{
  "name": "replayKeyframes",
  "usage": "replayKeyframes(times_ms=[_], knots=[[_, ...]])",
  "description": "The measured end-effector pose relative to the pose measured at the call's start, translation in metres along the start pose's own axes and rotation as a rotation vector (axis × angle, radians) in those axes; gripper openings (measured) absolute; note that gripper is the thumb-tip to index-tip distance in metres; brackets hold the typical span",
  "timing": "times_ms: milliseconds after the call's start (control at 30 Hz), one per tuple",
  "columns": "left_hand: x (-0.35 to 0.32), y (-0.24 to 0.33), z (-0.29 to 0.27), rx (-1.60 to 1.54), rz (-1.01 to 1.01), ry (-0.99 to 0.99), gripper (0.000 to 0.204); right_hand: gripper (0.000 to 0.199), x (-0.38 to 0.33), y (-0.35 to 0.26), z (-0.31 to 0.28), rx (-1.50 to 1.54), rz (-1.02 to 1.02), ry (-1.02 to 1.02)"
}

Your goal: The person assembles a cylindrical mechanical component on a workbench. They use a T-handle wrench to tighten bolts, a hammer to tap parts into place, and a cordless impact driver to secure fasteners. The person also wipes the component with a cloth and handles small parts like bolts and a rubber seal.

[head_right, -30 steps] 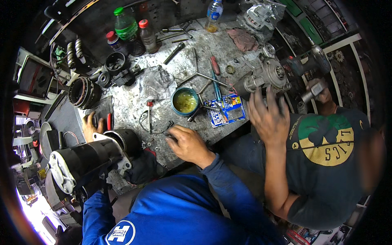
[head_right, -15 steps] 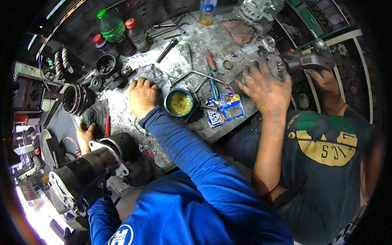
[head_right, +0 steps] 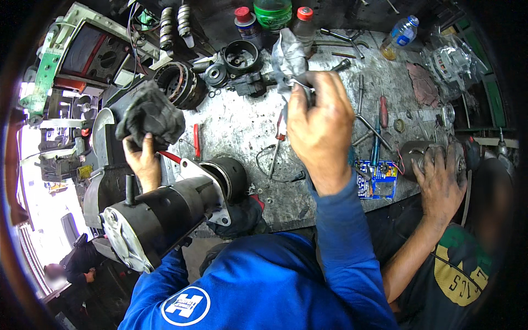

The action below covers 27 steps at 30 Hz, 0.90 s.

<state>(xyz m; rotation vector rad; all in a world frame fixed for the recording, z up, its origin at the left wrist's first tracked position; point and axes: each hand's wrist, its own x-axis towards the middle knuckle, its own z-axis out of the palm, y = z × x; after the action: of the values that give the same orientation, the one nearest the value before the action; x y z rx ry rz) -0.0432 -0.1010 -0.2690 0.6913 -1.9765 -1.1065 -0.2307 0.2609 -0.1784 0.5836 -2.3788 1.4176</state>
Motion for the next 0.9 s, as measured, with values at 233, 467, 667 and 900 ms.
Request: replayKeyframes(times_ms=[233,467,667,900], knots=[[0.027,0.026,-0.048,0.049,0.113,0.113,0.021,0.009,-0.016,-0.018,-0.01,0.25,-0.037,0.057],[0.012,-0.028,-0.074,0.031,-0.328,-0.02,0.041,0.017,-0.044,-0.041,0.045,0.681,0.204,-0.332],[0.013,-0.076,-0.056,0.136,-0.251,-0.128,0.05,0.032,-0.027,-0.029,0.059,0.864,0.265,-0.311],[0.019,-0.049,-0.049,-0.015,-0.209,-0.113,0.055,0.018,-0.093,0.02,-0.057,0.326,0.457,-0.044]])
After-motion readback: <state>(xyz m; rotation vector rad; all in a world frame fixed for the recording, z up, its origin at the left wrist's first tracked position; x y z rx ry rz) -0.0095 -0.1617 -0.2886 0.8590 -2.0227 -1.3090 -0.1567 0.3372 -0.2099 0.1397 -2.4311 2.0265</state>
